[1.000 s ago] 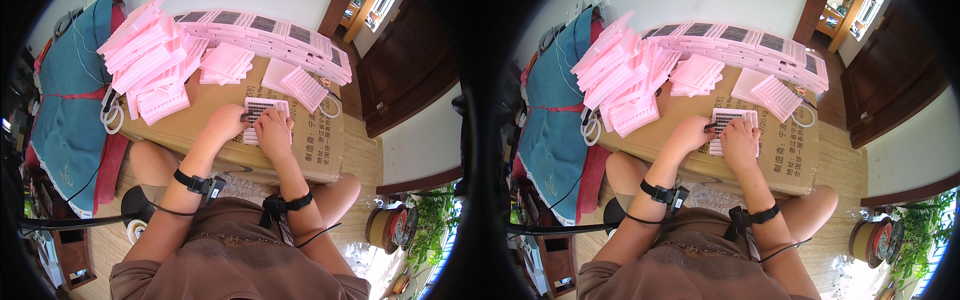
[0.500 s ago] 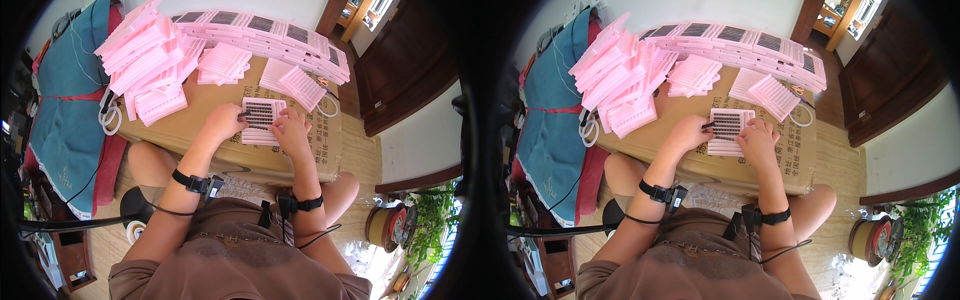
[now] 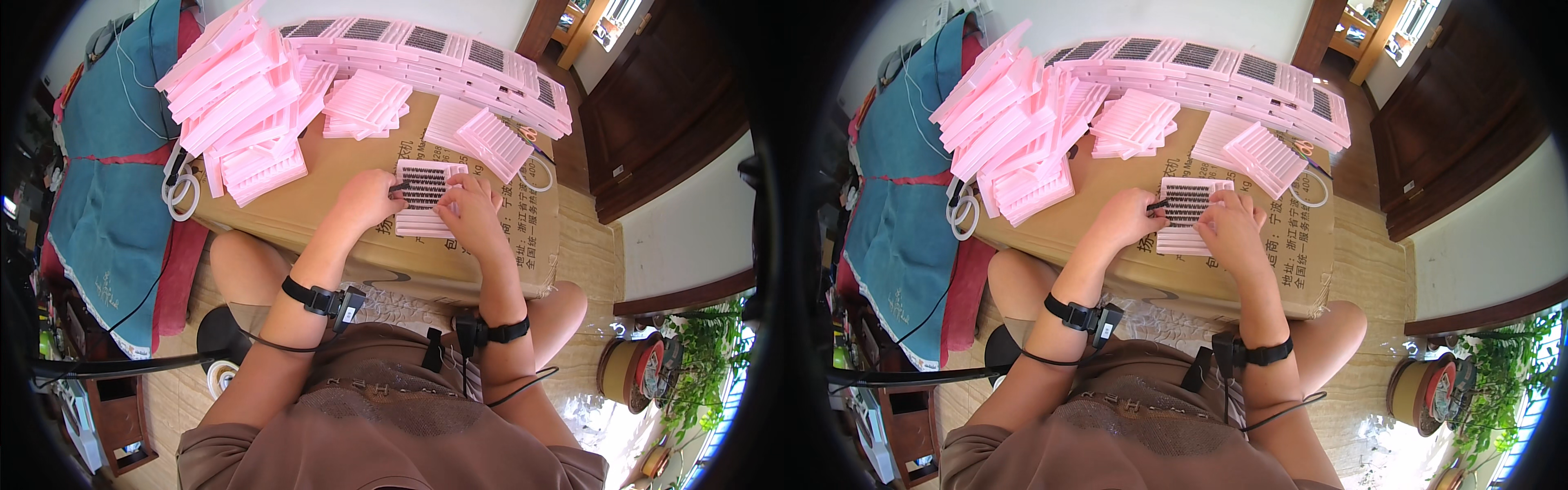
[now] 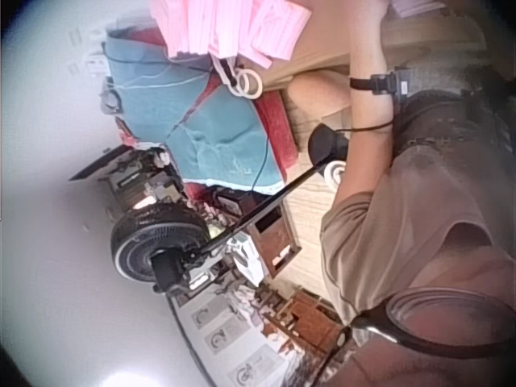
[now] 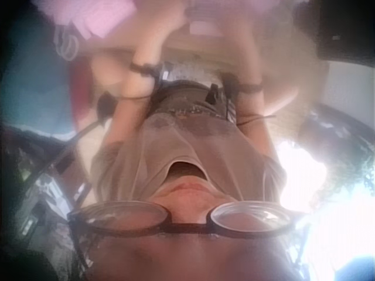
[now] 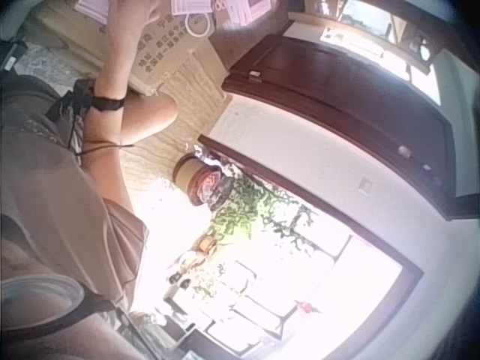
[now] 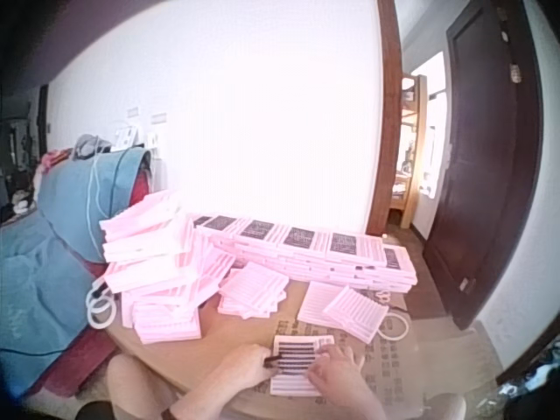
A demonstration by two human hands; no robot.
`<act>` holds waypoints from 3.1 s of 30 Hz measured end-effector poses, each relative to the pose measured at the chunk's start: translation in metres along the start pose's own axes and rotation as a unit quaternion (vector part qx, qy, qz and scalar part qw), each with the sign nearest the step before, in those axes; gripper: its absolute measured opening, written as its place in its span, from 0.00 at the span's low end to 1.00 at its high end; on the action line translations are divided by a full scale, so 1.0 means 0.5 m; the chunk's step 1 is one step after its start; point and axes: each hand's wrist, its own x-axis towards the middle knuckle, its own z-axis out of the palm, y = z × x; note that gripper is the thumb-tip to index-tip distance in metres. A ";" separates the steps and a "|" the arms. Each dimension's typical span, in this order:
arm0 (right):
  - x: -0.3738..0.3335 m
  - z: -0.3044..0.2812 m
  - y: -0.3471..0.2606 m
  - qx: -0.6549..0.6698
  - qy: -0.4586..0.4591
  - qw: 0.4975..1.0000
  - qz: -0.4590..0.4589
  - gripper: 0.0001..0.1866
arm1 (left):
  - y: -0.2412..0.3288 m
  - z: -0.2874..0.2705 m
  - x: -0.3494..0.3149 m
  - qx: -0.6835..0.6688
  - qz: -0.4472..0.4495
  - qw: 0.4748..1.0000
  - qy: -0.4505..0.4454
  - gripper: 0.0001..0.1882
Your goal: The person sits on the floor and assembles pink plastic trays by inserting black strips into the slots. They handle each tray individually, aligning and pressing the strips into place, then stacking the completed units.
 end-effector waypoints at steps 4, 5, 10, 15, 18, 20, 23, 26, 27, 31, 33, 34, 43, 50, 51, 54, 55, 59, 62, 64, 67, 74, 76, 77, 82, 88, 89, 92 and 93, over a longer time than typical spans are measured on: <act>0.004 0.004 0.005 -0.036 0.006 0.999 0.012 0.07 | 0.000 0.000 0.000 0.002 0.002 1.000 0.000 0.12; 0.006 0.006 0.006 -0.042 0.009 0.999 0.016 0.07 | -0.001 0.000 0.000 0.004 0.005 1.000 0.001 0.12; 0.008 0.015 0.004 -0.069 0.012 0.997 0.037 0.07 | -0.001 0.001 -0.001 0.006 -0.004 1.000 -0.002 0.12; 0.010 0.020 -0.001 -0.081 0.022 0.996 0.042 0.06 | -0.001 0.000 -0.002 0.004 -0.010 1.000 -0.003 0.12; 0.012 0.020 -0.003 -0.086 0.024 0.995 0.045 0.05 | -0.001 0.000 -0.002 0.004 -0.012 1.000 -0.003 0.12; 0.013 0.020 -0.006 -0.095 0.020 0.994 0.051 0.05 | -0.001 0.001 -0.001 0.006 -0.009 1.000 -0.001 0.12; 0.018 0.021 -0.012 -0.117 0.009 0.991 0.065 0.05 | -0.002 0.002 -0.001 0.002 -0.013 1.000 -0.001 0.12; 0.022 0.024 -0.019 -0.138 0.008 0.988 0.074 0.06 | -0.003 0.002 -0.001 0.000 -0.013 1.000 -0.002 0.12; 0.022 0.025 -0.021 -0.144 0.007 0.986 0.078 0.06 | -0.003 0.002 0.000 0.001 -0.015 1.000 -0.003 0.12; 0.016 0.020 -0.024 -0.157 0.023 0.985 0.069 0.05 | -0.002 0.001 0.001 0.003 -0.007 1.000 -0.002 0.12; 0.007 0.009 -0.020 -0.135 0.042 0.988 0.070 0.04 | -0.001 0.000 0.001 -0.002 -0.005 1.000 0.000 0.12; 0.004 0.002 -0.017 -0.124 0.048 0.988 0.075 0.04 | -0.002 -0.001 0.000 -0.006 -0.005 1.000 0.002 0.12; -0.009 0.003 0.012 -0.089 0.053 0.994 0.026 0.12 | 0.002 -0.002 0.001 -0.032 -0.026 0.999 -0.010 0.11; 0.005 0.070 -0.034 -0.085 0.032 0.996 -0.015 0.11 | -0.007 0.002 -0.004 -0.055 -0.026 0.998 -0.004 0.12; 0.008 0.073 -0.041 -0.079 0.015 0.997 -0.011 0.10 | -0.012 0.005 -0.003 -0.050 -0.033 0.998 -0.013 0.12; 0.011 0.073 -0.050 -0.072 0.009 0.997 -0.008 0.09 | -0.031 0.012 -0.005 -0.108 -0.018 0.994 -0.002 0.11; 0.011 0.071 -0.052 -0.071 0.012 0.997 -0.005 0.09 | -0.033 0.015 -0.008 -0.171 0.008 0.985 0.018 0.11; 0.017 0.061 -0.053 -0.007 0.021 1.000 0.012 0.08 | -0.028 0.005 -0.025 -0.480 -0.095 0.871 -0.036 0.09; 0.041 0.059 -0.059 0.213 0.061 0.973 0.072 0.06 | -0.007 -0.005 -0.039 -0.660 -0.072 0.742 -0.093 0.08; 0.052 0.055 -0.065 0.432 0.039 0.893 0.121 0.10 | 0.006 -0.006 -0.045 -0.683 -0.075 0.715 -0.127 0.08; 0.054 0.047 -0.082 0.461 -0.017 0.880 0.115 0.12 | 0.023 0.005 -0.045 -0.678 -0.068 0.714 -0.158 0.09; 0.049 -0.007 -0.091 0.585 -0.144 0.778 0.178 0.09 | 0.026 0.008 -0.049 -0.645 -0.049 0.735 -0.204 0.13; 0.051 -0.013 -0.088 0.605 -0.157 0.764 0.160 0.08 | 0.024 0.002 -0.050 -0.654 -0.035 0.723 -0.218 0.16; 0.051 -0.011 -0.088 0.592 -0.139 0.778 0.161 0.09 | 0.023 -0.001 -0.051 -0.663 -0.020 0.714 -0.227 0.17; 0.051 0.005 -0.085 0.552 -0.118 0.816 0.124 0.10 | 0.033 -0.005 -0.051 -0.700 -0.024 0.679 -0.222 0.21; 0.058 0.018 -0.046 0.518 0.056 0.837 0.168 0.09 | 0.021 -0.020 -0.052 -0.636 -0.078 0.755 -0.140 0.21; 0.055 0.016 -0.036 0.511 0.061 0.846 0.137 0.10 | 0.012 -0.024 -0.050 -0.592 -0.098 0.791 -0.117 0.21; 0.042 0.010 -0.013 0.452 0.044 0.879 0.145 0.08 | -0.009 -0.023 -0.047 -0.530 -0.105 0.838 -0.080 0.17; 0.034 0.013 -0.011 0.397 0.031 0.906 0.145 0.08 | -0.016 -0.022 -0.045 -0.509 -0.116 0.850 -0.073 0.17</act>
